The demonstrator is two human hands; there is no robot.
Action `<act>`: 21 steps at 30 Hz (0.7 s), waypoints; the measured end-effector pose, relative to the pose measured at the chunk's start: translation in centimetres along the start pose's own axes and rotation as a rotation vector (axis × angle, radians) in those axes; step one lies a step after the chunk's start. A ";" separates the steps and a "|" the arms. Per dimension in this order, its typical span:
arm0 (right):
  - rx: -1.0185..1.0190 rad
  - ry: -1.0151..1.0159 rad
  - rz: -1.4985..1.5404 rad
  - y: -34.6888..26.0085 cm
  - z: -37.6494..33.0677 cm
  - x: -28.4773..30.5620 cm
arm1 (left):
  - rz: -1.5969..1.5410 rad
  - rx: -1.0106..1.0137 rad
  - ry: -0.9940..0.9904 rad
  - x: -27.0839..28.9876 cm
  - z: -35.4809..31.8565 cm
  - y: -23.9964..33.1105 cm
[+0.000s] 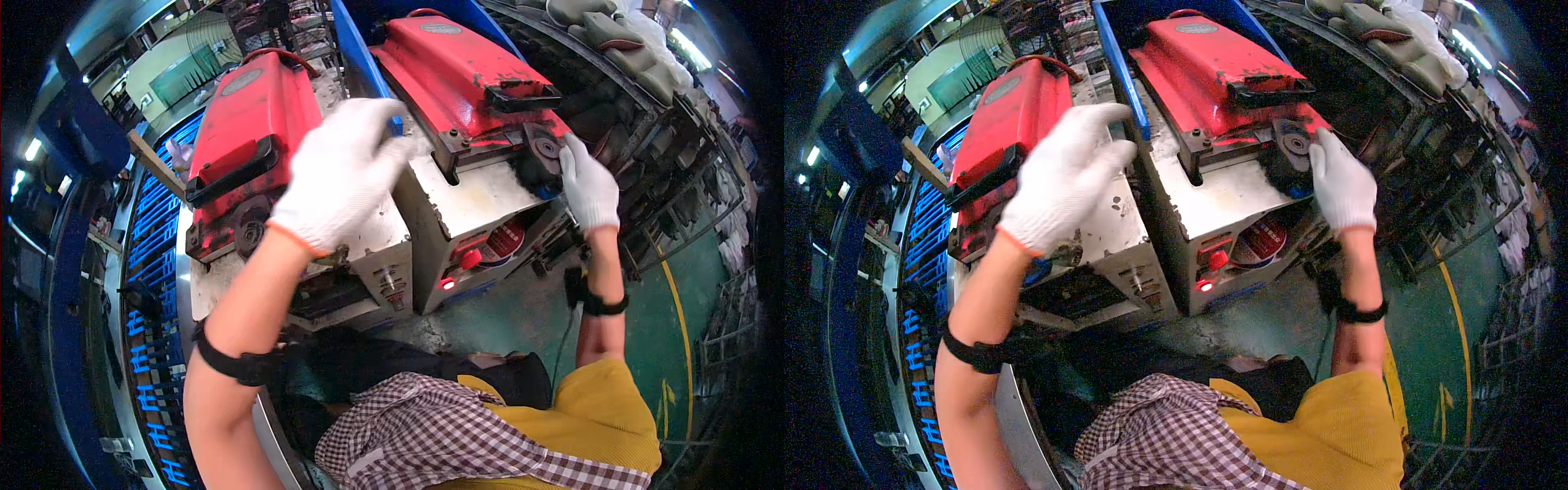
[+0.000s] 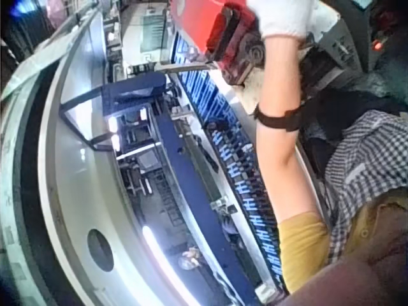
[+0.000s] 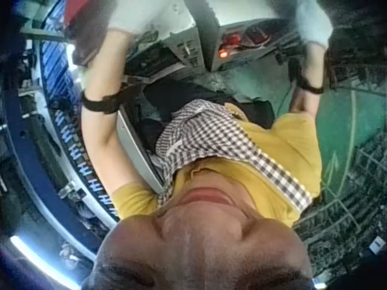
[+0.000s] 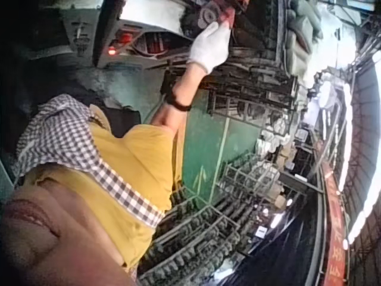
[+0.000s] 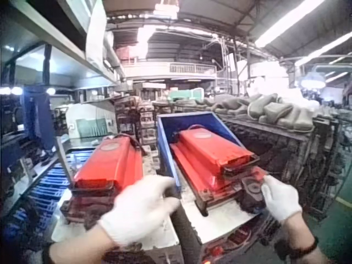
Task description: Operating machinery on a production line to process and shape shoes during manufacturing.
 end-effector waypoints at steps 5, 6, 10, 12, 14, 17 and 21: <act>0.135 -0.192 0.270 -4.8 -6.6 0.8 | 0.022 -0.229 -0.087 -4.9 3.4 2.0; 0.076 -0.279 0.300 -4.7 -6.7 1.7 | 0.014 -0.237 -0.088 -5.7 4.2 2.3; 0.264 -0.302 0.489 -3.9 -2.5 4.1 | 0.074 -0.422 -0.002 -7.1 6.6 3.1; 0.449 -0.281 0.288 -4.8 1.5 3.9 | 0.203 -0.429 0.046 -5.1 8.4 3.4; 0.549 -0.307 -0.036 -5.9 6.4 2.1 | 0.182 -0.424 0.194 -2.6 10.2 3.5; 0.541 -0.545 -0.103 -6.2 14.9 -3.8 | 0.176 -0.340 0.259 0.5 13.9 5.1; 0.474 -0.784 -0.230 -11.1 19.4 -11.0 | 0.112 -0.234 0.275 5.6 16.0 5.4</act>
Point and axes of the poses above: each hand's wrist, its own z-axis towards the middle knuckle, its own x-axis out of the back of the hand, y = z × x, the point moved 5 cm from there along z, towards the middle knuckle, and after that the axes turned 5 degrees about -y, right-handed, at the moved point
